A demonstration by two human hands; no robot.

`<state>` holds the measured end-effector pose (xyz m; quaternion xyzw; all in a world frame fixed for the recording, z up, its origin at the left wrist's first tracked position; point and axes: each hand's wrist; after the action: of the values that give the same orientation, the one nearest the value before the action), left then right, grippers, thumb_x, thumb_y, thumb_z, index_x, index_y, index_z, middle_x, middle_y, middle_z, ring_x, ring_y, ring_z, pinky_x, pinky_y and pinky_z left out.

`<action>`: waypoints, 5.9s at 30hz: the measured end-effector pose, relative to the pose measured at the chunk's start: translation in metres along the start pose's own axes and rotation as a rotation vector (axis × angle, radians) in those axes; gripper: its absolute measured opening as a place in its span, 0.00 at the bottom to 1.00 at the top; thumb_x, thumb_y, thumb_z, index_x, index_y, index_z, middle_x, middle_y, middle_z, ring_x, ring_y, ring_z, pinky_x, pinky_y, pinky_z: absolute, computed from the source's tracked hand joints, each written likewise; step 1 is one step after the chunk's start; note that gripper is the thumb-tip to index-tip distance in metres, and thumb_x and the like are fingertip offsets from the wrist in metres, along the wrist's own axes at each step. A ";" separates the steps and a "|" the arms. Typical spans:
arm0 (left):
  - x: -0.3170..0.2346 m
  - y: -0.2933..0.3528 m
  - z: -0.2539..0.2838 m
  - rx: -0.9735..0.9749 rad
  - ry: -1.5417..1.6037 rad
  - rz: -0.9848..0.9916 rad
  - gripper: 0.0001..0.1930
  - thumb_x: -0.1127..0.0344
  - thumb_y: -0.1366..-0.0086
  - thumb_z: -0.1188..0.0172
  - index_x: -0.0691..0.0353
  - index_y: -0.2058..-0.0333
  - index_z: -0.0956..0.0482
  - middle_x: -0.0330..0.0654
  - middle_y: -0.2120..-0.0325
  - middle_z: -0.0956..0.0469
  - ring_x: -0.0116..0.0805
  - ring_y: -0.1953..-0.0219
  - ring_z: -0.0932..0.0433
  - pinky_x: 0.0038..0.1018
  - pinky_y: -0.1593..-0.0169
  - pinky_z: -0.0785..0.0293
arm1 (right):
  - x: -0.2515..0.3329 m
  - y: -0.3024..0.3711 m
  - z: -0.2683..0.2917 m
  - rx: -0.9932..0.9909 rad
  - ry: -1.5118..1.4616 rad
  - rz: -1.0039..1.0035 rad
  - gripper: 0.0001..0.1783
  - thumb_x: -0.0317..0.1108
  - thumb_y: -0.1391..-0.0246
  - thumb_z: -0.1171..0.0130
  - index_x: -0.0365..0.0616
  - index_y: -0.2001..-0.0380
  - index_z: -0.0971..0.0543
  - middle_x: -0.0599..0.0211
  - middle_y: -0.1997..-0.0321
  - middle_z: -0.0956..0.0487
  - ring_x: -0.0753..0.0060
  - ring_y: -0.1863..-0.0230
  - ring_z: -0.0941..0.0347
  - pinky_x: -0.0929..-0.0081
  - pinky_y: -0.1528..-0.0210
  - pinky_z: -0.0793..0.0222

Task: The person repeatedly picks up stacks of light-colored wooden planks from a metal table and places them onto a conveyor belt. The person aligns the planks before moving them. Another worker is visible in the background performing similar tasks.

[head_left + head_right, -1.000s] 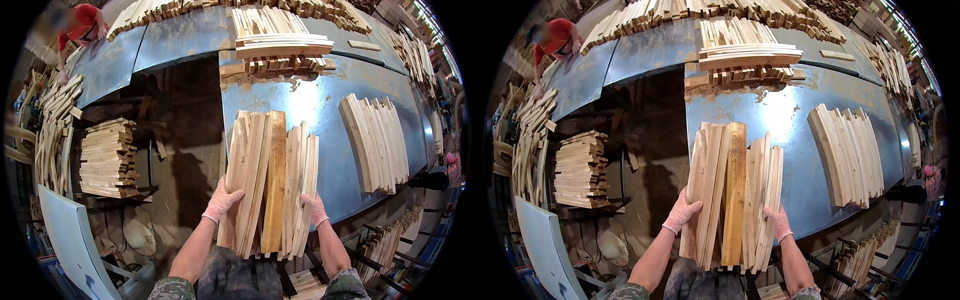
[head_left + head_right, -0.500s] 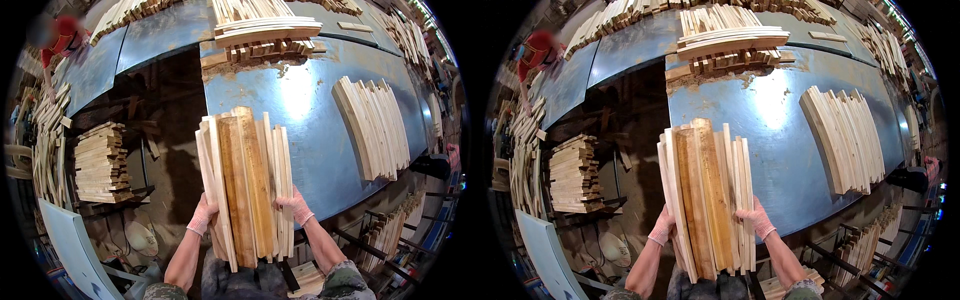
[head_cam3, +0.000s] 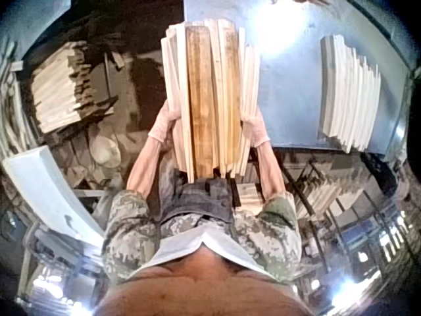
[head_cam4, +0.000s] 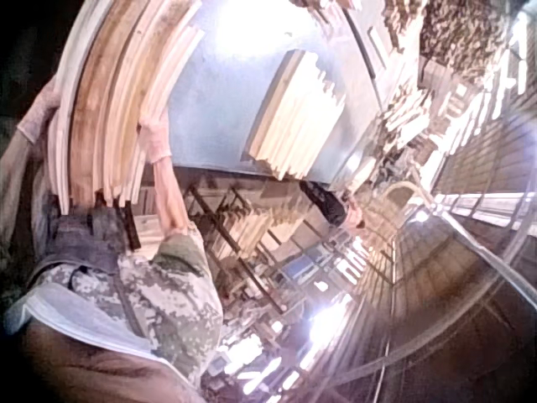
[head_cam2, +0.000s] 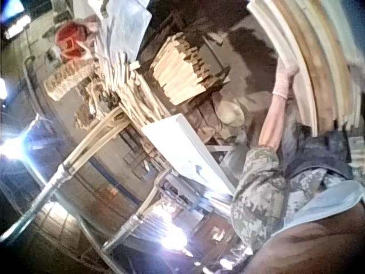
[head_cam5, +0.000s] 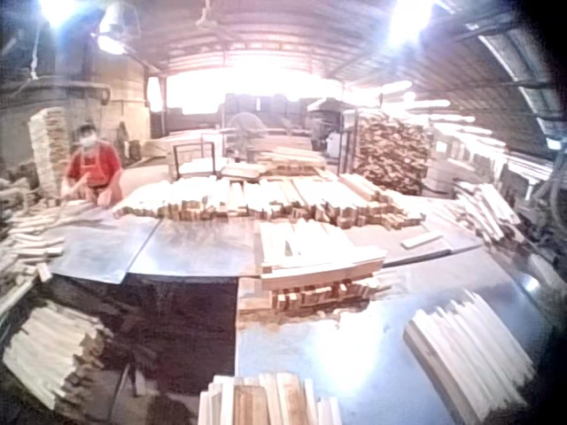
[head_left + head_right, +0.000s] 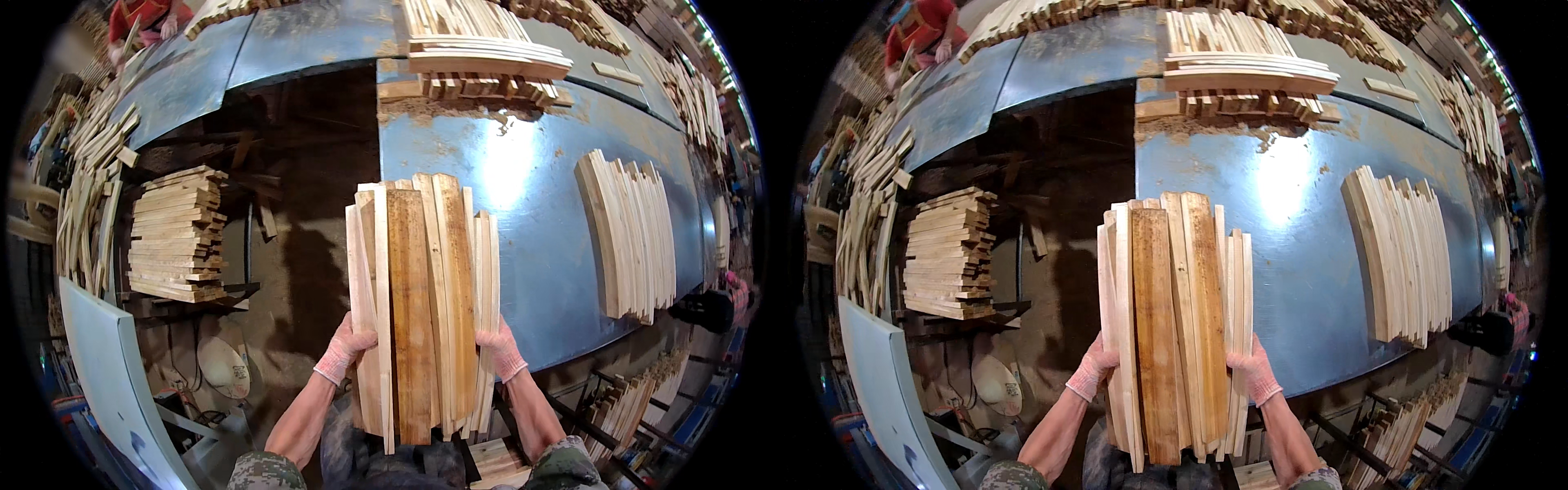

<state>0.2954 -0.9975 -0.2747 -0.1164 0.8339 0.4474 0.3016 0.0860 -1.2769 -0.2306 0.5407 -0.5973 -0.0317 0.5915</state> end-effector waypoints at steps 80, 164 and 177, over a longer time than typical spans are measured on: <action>-0.051 0.839 0.575 -1.596 -0.250 0.358 0.55 0.33 0.33 0.36 0.68 0.25 0.50 0.65 0.34 0.27 0.60 0.34 0.24 0.49 0.32 0.28 | -0.437 0.373 -0.969 1.473 1.394 1.588 0.46 0.49 0.40 0.35 0.41 0.24 0.37 0.48 0.29 0.27 0.38 0.28 0.33 0.51 0.25 0.38; -0.262 0.665 0.501 -0.946 -0.525 -0.062 0.43 0.23 0.40 0.42 0.69 0.75 0.15 0.49 0.83 0.20 0.45 0.73 0.15 0.39 0.60 0.19 | -0.289 0.259 -0.977 1.376 1.589 0.280 0.40 0.63 0.35 0.38 0.40 0.34 0.22 0.53 0.44 0.14 0.60 0.45 0.18 0.62 0.39 0.24; -0.243 0.644 0.510 -1.151 -0.155 -0.333 0.25 0.53 0.37 0.38 0.72 0.53 0.20 0.54 0.61 0.16 0.47 0.55 0.16 0.37 0.48 0.20 | -0.311 0.274 -0.982 1.164 1.766 0.799 0.61 0.74 0.44 0.39 0.31 0.26 0.37 0.34 0.34 0.22 0.40 0.33 0.24 0.54 0.31 0.30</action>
<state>0.3918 -0.2308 0.0950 -0.3569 0.4040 0.7807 0.3162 0.5586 -0.3600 0.0396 0.3374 -0.0243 0.8358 0.4325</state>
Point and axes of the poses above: each hand's wrist, its own y-axis away from the middle knuckle, its own z-axis out of the back of the hand, x = y × z
